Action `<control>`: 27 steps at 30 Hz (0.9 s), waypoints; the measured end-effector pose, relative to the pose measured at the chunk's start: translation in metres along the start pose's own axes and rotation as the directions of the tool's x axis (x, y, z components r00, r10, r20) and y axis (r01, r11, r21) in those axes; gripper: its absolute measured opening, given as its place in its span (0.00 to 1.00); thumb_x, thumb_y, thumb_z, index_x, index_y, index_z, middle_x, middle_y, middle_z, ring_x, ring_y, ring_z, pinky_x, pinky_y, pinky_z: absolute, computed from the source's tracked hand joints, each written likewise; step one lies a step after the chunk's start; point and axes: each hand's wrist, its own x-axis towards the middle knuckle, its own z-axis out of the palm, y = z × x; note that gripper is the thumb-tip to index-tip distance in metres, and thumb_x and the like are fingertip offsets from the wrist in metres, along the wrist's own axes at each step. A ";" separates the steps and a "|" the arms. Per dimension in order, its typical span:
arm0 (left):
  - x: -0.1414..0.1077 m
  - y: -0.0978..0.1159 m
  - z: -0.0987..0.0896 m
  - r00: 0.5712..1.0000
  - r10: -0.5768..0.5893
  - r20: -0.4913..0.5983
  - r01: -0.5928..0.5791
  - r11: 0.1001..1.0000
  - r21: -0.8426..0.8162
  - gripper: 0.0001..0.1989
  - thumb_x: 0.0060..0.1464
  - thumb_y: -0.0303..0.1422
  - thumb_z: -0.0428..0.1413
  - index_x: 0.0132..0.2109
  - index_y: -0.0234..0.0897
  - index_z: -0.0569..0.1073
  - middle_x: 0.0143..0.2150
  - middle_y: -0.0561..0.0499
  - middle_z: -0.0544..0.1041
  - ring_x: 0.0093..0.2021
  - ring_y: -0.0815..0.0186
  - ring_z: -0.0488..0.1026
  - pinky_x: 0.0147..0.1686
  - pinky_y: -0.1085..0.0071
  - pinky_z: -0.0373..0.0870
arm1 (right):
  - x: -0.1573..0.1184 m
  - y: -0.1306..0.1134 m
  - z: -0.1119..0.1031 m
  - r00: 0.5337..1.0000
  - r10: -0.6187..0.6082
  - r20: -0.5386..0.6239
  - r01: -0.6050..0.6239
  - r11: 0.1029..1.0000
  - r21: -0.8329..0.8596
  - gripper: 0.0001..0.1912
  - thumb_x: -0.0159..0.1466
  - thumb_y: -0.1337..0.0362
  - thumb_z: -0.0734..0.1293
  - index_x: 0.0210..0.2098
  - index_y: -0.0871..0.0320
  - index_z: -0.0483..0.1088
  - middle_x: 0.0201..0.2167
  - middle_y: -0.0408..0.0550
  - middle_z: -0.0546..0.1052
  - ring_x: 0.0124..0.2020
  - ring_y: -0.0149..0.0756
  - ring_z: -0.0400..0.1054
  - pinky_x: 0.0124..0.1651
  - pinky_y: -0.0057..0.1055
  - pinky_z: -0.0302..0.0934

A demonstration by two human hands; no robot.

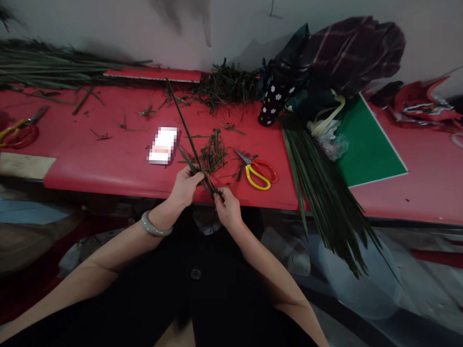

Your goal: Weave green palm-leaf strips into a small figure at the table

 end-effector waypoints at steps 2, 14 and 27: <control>0.000 0.000 0.002 1.000 0.011 0.000 -0.011 1.000 -0.005 0.04 0.37 0.26 0.54 0.27 0.33 0.67 0.22 0.57 0.67 0.24 0.76 0.63 0.29 0.76 0.61 | -0.002 0.003 -0.002 1.000 0.015 -0.004 -0.015 1.000 0.001 0.11 0.58 0.56 0.57 0.34 0.56 0.61 0.17 0.37 0.63 0.16 0.27 0.60 0.22 0.25 0.55; 0.012 0.012 0.005 0.997 0.071 -0.013 -0.072 0.994 -0.078 0.05 0.38 0.25 0.54 0.28 0.34 0.70 0.24 0.55 0.70 0.25 0.75 0.65 0.29 0.75 0.62 | -0.022 0.027 -0.016 0.997 0.071 0.024 -0.071 0.997 -0.014 0.09 0.59 0.58 0.57 0.33 0.57 0.60 0.19 0.39 0.67 0.16 0.26 0.61 0.22 0.24 0.56; 0.018 0.027 0.007 0.995 0.096 -0.036 -0.100 0.985 -0.139 0.05 0.38 0.24 0.55 0.27 0.33 0.69 0.23 0.56 0.70 0.23 0.76 0.66 0.28 0.76 0.62 | -0.037 0.040 -0.018 0.987 0.135 0.089 -0.137 0.990 0.027 0.07 0.58 0.59 0.57 0.32 0.57 0.60 0.19 0.37 0.66 0.16 0.25 0.60 0.23 0.24 0.56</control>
